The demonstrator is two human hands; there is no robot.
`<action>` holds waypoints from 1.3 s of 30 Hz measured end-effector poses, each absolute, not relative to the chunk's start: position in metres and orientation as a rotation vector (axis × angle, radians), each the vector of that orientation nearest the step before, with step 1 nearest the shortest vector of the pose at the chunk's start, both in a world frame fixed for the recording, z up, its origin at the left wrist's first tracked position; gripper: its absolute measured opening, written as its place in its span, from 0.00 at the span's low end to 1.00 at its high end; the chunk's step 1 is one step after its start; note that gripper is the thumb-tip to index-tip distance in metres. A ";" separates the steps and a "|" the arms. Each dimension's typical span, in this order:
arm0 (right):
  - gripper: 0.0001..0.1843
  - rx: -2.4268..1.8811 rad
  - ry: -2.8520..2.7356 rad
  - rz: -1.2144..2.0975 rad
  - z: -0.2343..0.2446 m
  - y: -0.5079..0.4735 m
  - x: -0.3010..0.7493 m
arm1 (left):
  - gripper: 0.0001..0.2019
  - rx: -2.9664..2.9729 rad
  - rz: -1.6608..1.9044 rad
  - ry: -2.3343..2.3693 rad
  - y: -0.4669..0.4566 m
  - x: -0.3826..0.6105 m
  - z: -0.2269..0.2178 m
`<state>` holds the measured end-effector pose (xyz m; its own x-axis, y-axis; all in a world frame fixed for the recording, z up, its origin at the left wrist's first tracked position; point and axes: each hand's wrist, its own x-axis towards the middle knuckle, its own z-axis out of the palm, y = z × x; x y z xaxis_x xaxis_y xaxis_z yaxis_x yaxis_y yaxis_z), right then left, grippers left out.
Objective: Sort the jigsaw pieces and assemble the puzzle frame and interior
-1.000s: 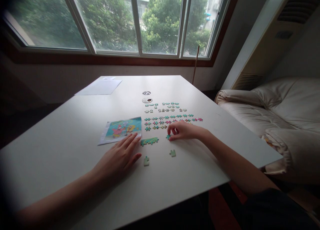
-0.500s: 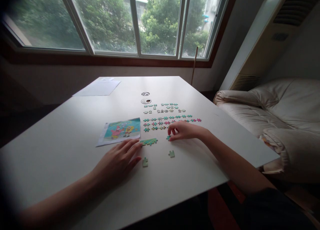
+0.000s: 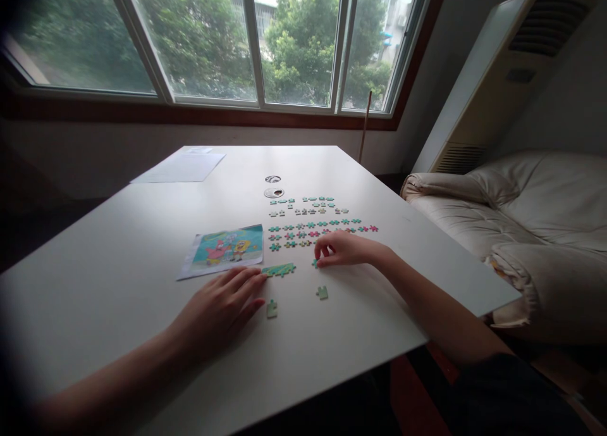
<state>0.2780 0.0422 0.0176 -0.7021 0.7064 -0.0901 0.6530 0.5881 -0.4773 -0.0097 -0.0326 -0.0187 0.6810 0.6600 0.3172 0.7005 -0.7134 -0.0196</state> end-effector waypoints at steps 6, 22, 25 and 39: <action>0.11 -1.145 -2.702 0.746 0.018 0.041 0.276 | 0.16 -2.751 -0.439 -1.109 -0.031 -0.010 -0.019; 0.10 -1.218 -2.731 0.374 0.028 0.054 0.277 | 0.14 -2.868 -0.502 -1.106 -0.030 -0.008 -0.023; 0.10 -1.319 -2.713 0.324 0.031 0.082 0.284 | 0.14 -2.863 -0.514 -1.099 -0.030 -0.009 -0.023; 0.15 -1.752 -2.538 0.240 0.015 0.206 0.290 | 0.14 -2.871 -0.519 -1.106 -0.030 -0.008 -0.018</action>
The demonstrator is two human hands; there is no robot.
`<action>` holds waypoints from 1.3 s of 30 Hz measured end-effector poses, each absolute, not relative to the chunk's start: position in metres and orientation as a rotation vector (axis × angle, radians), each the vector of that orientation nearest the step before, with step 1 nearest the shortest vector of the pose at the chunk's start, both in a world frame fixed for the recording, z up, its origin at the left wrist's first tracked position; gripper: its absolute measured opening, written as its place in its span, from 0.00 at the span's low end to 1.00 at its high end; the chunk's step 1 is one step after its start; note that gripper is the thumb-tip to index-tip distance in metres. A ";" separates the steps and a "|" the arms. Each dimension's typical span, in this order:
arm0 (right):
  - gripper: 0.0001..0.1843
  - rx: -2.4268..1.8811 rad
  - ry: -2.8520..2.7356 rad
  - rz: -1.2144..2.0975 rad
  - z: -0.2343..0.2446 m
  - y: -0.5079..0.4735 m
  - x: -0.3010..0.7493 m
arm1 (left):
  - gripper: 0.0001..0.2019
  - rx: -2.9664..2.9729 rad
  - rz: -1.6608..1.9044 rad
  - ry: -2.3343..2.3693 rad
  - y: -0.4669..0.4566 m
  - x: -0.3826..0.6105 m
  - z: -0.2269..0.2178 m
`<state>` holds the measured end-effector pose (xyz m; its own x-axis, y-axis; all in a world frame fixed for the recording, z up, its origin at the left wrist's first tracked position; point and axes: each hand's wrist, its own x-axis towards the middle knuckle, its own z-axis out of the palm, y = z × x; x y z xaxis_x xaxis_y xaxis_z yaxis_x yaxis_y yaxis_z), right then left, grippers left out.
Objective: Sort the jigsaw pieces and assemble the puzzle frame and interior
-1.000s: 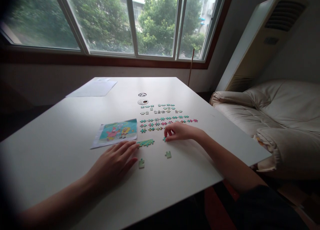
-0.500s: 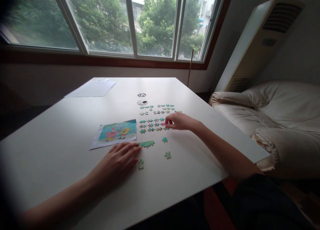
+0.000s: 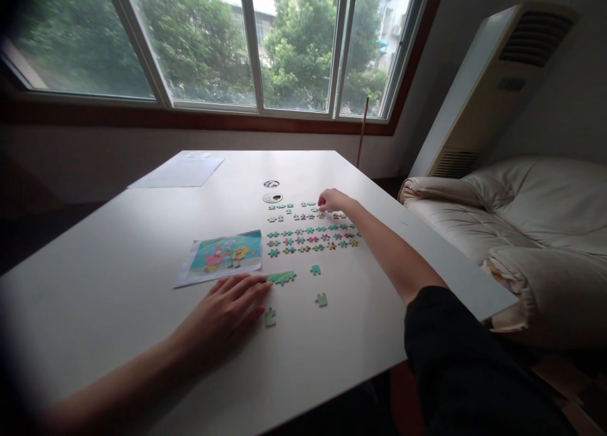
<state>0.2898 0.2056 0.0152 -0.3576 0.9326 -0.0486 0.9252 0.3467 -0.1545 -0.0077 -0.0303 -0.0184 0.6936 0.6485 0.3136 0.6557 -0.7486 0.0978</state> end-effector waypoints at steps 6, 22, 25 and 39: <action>0.17 -1.831 -2.548 0.377 0.017 0.218 0.292 | 0.14 -2.877 -0.520 -1.120 -0.032 -0.009 -0.018; 0.20 -1.496 -2.402 0.685 0.029 0.158 0.294 | 0.14 -2.880 -0.535 -1.113 -0.031 -0.009 -0.019; 0.18 -1.330 -2.402 0.870 0.031 0.118 0.296 | 0.14 -2.880 -0.554 -1.116 -0.030 -0.008 -0.020; 0.12 -1.453 -2.437 0.785 0.014 0.038 0.302 | 0.14 -2.866 -0.567 -1.103 -0.030 -0.008 -0.021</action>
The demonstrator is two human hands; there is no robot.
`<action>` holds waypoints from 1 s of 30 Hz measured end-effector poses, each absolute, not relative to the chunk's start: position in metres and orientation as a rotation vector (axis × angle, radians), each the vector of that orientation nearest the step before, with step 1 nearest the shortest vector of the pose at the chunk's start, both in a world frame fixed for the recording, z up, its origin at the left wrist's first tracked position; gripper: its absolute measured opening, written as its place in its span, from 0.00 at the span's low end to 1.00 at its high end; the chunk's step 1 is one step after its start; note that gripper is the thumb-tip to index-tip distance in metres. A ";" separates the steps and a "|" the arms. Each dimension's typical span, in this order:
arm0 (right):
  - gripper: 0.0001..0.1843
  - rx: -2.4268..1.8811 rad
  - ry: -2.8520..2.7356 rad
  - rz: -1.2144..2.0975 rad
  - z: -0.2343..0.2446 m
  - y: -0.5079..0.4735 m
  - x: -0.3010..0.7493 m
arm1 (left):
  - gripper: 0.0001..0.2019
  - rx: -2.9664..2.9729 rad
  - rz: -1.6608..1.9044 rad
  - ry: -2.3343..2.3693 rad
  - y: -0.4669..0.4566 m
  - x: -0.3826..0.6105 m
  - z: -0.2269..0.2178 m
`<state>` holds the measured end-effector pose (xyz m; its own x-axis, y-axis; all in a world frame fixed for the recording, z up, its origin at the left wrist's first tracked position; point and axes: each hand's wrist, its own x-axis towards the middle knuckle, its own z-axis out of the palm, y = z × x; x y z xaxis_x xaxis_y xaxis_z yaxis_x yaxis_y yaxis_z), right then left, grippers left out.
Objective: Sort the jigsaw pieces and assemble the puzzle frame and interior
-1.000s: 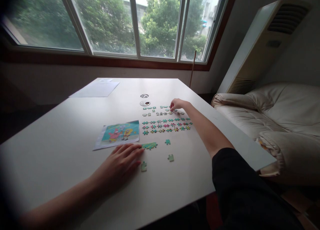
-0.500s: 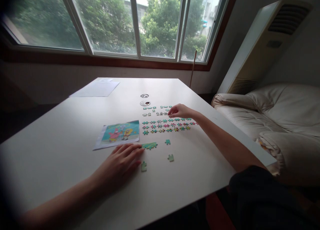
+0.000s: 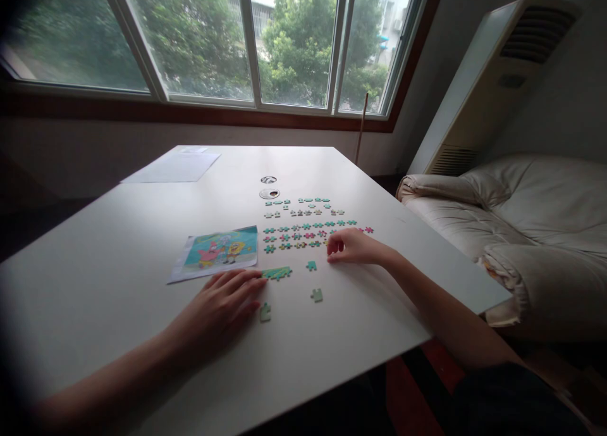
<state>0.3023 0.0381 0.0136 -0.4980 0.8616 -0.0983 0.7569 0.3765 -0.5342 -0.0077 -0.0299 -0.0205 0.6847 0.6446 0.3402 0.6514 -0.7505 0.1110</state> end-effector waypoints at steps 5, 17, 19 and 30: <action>0.14 -1.644 -2.400 0.722 0.016 0.035 0.304 | 0.13 -2.880 -0.535 -1.097 -0.029 -0.007 -0.020; 0.17 -1.346 -2.544 1.124 0.021 0.038 0.320 | 0.13 -2.885 -0.511 -1.099 -0.030 -0.007 -0.018; 0.17 -1.380 -2.534 1.096 0.018 0.039 0.318 | 0.13 -2.888 -0.514 -1.102 -0.030 -0.007 -0.018; 0.20 -1.367 -2.445 0.891 0.020 0.046 0.317 | 0.13 -2.881 -0.523 -1.107 -0.029 -0.008 -0.021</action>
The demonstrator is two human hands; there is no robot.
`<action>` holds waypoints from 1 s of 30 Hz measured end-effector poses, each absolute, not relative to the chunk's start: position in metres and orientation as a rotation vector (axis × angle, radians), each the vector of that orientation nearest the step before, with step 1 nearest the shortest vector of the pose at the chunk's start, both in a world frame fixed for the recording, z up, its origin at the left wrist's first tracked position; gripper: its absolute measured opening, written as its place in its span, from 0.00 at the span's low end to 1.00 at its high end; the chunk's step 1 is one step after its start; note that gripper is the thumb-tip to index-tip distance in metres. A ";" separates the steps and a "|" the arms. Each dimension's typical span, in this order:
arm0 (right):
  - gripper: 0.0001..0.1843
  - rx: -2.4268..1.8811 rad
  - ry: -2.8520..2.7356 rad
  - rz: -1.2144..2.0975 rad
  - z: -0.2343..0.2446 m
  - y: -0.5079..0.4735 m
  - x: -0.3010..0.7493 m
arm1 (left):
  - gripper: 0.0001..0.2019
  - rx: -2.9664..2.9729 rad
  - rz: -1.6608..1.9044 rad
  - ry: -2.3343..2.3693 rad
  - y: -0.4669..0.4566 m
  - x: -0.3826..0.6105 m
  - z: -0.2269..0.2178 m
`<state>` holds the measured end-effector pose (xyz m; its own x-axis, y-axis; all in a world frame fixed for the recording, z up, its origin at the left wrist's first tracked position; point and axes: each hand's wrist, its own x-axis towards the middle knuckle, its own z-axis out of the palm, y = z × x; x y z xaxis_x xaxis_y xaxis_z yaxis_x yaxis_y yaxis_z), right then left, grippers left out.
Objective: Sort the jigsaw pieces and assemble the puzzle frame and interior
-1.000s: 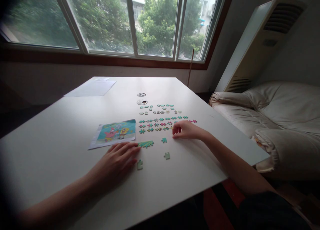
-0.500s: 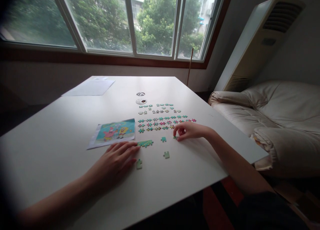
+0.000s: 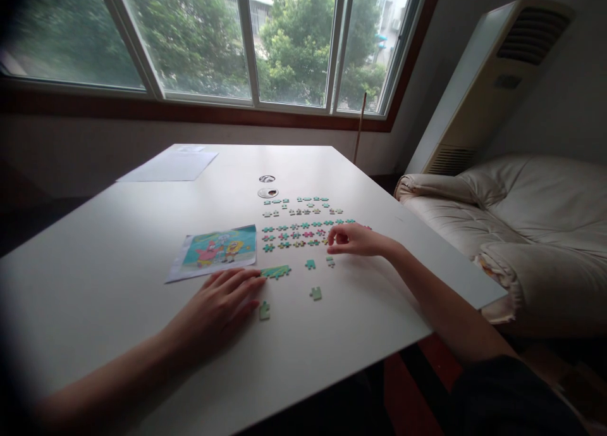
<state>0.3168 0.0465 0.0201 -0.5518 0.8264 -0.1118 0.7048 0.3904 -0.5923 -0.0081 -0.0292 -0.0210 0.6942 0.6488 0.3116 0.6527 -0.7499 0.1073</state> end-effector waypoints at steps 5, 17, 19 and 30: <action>0.20 -1.409 -2.403 0.769 0.025 0.083 0.326 | 0.13 -2.877 -0.536 -1.111 -0.029 -0.008 -0.022; 0.11 -1.660 -2.479 0.347 0.017 0.177 0.292 | 0.13 -2.872 -0.531 -1.103 -0.030 -0.008 -0.020; 0.12 -1.695 -2.470 0.346 0.017 0.187 0.288 | 0.13 -2.876 -0.523 -1.110 -0.030 -0.008 -0.019; 0.21 -1.859 -2.562 0.590 0.021 0.224 0.271 | 0.14 -2.883 -0.519 -1.123 -0.030 -0.008 -0.020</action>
<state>0.2714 0.2245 0.0210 -0.3314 0.9030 -0.2734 0.9317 0.2675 -0.2459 -0.0079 -0.0297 -0.0197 0.6889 0.6572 0.3057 0.6585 -0.7437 0.1148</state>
